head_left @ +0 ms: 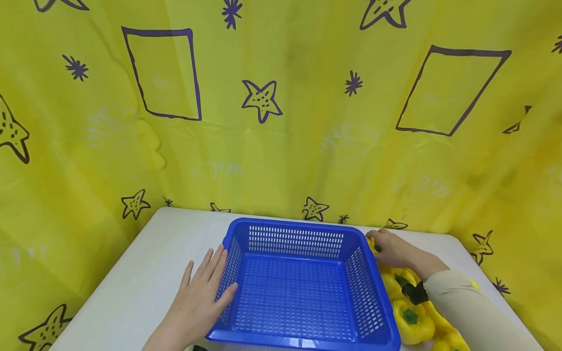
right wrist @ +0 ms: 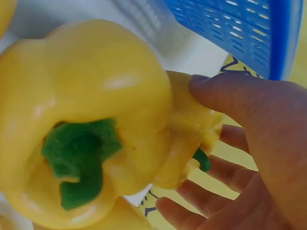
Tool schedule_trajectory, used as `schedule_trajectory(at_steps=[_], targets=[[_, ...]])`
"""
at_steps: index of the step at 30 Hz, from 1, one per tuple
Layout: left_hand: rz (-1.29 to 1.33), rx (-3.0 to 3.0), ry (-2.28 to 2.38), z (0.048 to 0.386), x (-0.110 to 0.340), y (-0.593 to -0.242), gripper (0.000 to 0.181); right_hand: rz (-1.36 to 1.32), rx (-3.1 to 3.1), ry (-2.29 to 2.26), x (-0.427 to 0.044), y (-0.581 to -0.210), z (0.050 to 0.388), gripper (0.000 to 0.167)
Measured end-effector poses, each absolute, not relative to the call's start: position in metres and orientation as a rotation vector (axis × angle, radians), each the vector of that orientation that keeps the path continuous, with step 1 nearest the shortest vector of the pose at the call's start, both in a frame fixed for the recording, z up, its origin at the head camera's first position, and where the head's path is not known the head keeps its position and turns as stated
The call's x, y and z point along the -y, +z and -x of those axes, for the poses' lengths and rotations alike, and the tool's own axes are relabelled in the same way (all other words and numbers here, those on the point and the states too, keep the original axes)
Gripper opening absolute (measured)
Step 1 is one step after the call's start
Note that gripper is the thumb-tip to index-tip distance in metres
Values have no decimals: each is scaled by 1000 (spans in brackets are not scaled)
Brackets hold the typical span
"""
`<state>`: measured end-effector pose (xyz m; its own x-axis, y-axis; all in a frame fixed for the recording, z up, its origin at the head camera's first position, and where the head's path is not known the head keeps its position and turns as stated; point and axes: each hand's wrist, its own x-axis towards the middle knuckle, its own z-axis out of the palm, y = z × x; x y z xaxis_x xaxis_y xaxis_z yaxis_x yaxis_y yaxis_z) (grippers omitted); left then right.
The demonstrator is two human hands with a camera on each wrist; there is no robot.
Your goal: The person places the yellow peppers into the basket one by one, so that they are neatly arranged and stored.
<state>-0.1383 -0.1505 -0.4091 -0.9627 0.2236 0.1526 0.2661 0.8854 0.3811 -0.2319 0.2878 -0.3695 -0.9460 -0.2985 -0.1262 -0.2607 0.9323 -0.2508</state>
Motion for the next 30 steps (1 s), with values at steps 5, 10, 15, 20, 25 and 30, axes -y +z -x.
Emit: schedule_trajectory(at_steps=[5, 10, 15, 20, 25, 30], targets=[[378, 2933, -613, 137, 150, -409, 73, 421, -2914, -353, -290, -372, 235, 53], [400, 2948, -627, 136, 151, -409, 72, 449, -2891, -294, -292, -372, 238, 51], [430, 2972, -751, 137, 154, -407, 73, 459, -2875, -270, -294, -371, 238, 52], [427, 2955, -706, 136, 153, -407, 70, 471, -2894, -282, -296, -371, 236, 53], [411, 2924, -606, 134, 151, -409, 65, 465, -2906, -271, -297, -369, 234, 52], [394, 2928, -615, 135, 150, -409, 65, 524, -2936, -282, -299, -363, 236, 53]])
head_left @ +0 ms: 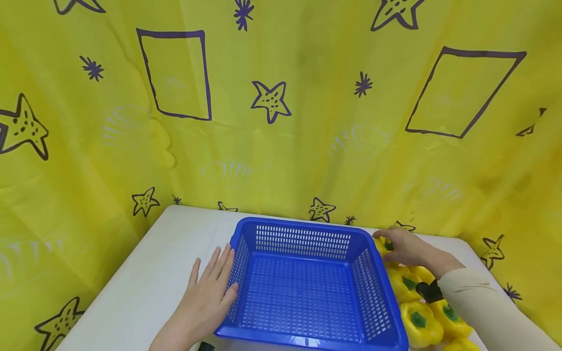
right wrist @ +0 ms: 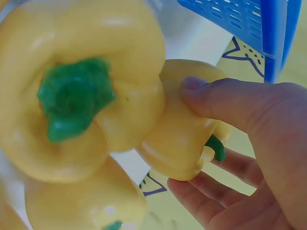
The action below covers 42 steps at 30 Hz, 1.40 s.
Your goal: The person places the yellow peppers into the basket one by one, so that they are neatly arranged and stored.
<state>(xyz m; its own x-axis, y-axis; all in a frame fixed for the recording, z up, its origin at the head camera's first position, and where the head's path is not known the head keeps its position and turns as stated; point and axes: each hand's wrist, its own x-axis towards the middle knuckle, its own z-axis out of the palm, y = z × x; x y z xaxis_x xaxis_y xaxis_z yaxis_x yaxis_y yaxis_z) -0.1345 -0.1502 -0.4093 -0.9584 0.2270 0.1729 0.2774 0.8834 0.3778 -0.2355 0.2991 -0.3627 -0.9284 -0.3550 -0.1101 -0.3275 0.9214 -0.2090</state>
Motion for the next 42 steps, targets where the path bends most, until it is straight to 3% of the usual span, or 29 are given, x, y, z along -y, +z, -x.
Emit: schedule_trajectory(at_steps=[20, 42], targets=[[371, 2997, -665, 135, 151, -407, 72, 748, -3067, -316, -311, -314, 230, 52], [372, 2986, -683, 136, 151, -408, 71, 928, -3106, -246, -281, -281, 216, 51]])
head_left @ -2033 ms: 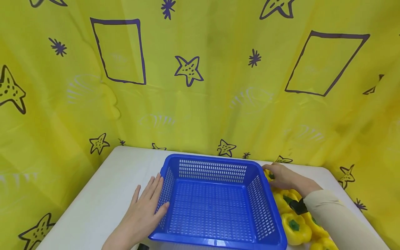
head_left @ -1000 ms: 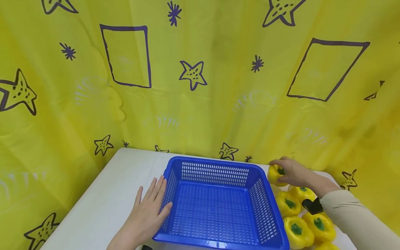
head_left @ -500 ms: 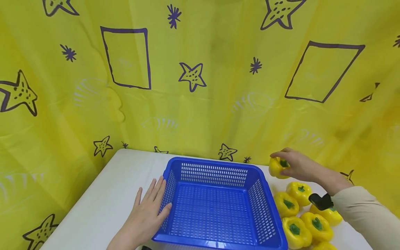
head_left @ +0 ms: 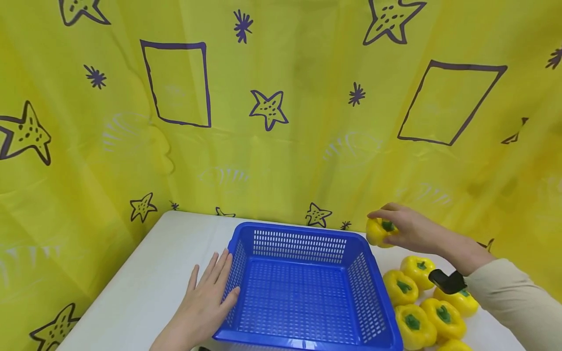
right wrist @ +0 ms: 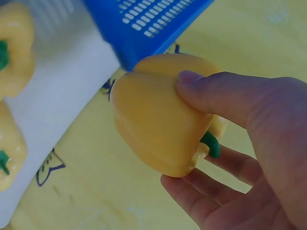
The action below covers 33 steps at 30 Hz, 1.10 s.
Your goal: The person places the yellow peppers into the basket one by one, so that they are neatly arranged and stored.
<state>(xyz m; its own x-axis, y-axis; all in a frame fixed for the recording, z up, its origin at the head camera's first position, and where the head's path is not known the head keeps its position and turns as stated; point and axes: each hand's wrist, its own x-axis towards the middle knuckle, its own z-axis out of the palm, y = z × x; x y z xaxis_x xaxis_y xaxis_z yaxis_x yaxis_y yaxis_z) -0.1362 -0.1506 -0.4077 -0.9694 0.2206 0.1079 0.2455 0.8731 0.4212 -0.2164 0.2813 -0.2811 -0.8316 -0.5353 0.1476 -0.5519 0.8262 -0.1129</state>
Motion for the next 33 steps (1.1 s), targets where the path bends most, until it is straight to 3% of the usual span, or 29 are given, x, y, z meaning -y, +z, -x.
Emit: schedule_trajectory(at_steps=[33], targets=[[446, 3024, -690, 139, 164, -404, 73, -1015, 2939, 328, -200, -293, 208, 52]])
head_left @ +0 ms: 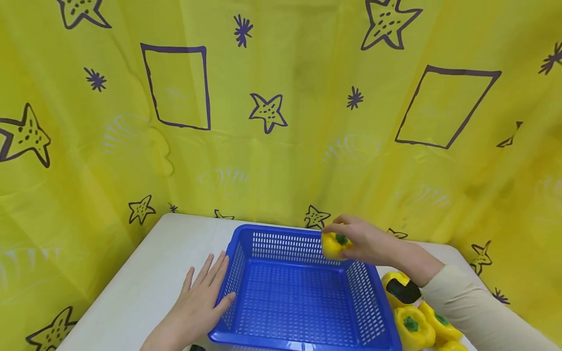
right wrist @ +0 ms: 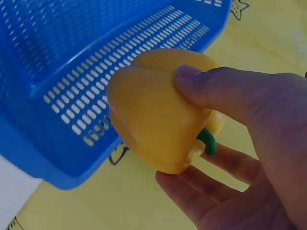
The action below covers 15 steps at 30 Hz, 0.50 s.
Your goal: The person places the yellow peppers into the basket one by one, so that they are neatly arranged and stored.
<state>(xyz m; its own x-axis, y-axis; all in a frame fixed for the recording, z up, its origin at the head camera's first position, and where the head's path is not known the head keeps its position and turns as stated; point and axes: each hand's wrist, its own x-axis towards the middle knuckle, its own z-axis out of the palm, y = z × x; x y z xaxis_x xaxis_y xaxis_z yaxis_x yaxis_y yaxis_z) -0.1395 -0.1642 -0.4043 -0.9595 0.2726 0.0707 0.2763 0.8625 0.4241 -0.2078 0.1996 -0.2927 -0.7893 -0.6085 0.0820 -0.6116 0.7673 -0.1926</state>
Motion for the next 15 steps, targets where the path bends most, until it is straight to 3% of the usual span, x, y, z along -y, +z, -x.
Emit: schedule_trajectory(at_steps=[15], targets=[[451, 3020, -699, 139, 164, -407, 77, -1133, 2969, 320, -163, -308, 206, 50]])
